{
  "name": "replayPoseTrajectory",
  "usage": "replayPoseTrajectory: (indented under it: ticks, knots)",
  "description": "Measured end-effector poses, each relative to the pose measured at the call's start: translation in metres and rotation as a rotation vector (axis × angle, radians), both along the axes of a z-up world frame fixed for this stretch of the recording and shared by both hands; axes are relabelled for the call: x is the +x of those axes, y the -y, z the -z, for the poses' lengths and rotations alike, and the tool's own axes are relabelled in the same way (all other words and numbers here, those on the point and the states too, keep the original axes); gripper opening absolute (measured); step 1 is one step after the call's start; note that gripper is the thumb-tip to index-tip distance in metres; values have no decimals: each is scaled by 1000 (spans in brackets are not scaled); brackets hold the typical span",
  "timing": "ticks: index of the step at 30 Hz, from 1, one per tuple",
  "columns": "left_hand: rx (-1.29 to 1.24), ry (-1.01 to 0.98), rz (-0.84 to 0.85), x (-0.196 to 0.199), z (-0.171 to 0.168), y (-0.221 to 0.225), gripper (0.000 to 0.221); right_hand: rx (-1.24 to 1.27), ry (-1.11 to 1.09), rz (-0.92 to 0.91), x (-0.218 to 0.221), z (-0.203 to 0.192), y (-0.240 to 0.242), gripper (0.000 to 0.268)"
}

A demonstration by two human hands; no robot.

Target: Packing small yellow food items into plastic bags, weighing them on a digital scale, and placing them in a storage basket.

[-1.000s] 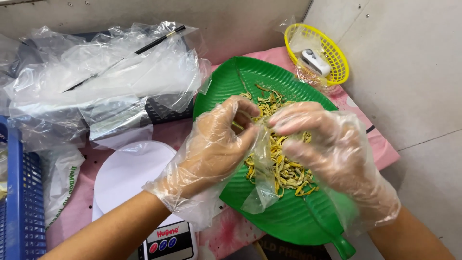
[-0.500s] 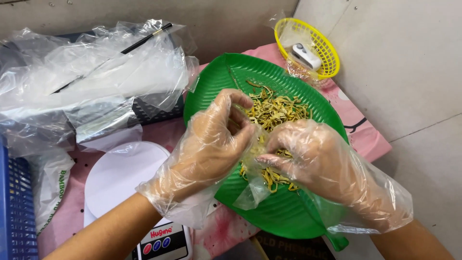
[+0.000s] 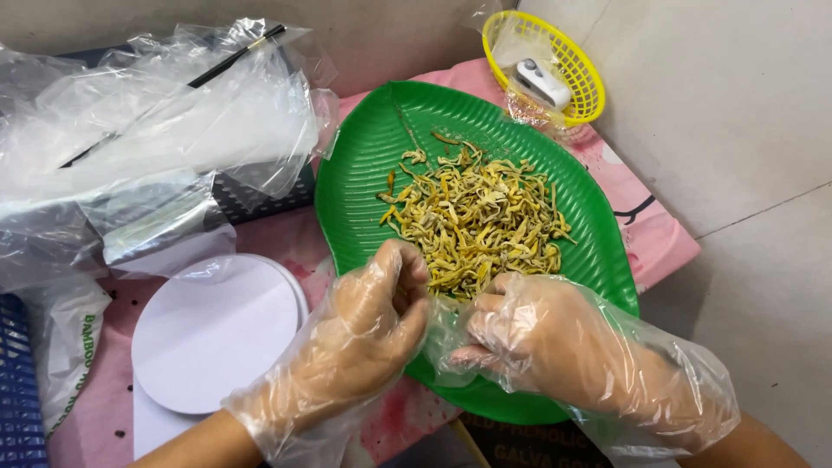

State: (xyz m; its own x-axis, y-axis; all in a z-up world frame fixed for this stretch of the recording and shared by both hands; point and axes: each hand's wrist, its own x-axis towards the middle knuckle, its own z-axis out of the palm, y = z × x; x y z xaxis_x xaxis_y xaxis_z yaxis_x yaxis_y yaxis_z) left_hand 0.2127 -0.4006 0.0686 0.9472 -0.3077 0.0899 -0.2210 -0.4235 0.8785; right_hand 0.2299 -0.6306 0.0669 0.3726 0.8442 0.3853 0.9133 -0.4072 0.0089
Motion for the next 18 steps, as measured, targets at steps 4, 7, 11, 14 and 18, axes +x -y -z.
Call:
replayPoseTrajectory:
  ticks: [4, 7, 11, 14, 18]
  knots:
    - [-40, -119, -99, -1, 2, 0, 11, 215, -317, 45, 5, -30, -8, 20]
    - [-93, -94, -133, 4, 5, 2, 12, 481, -573, 216, 19, -40, -6, 16]
    - [-106, -44, -158, 4, 4, 2, 14, 260, -204, 383, 64, -21, 14, 16]
    - [-88, -35, -154, 4, 7, 1, 14, -56, -536, 752, 78, -25, 11, 60]
    - [-105, -49, -161, 2, 2, 1, 14, 11, -365, 673, 88, 14, 23, 57]
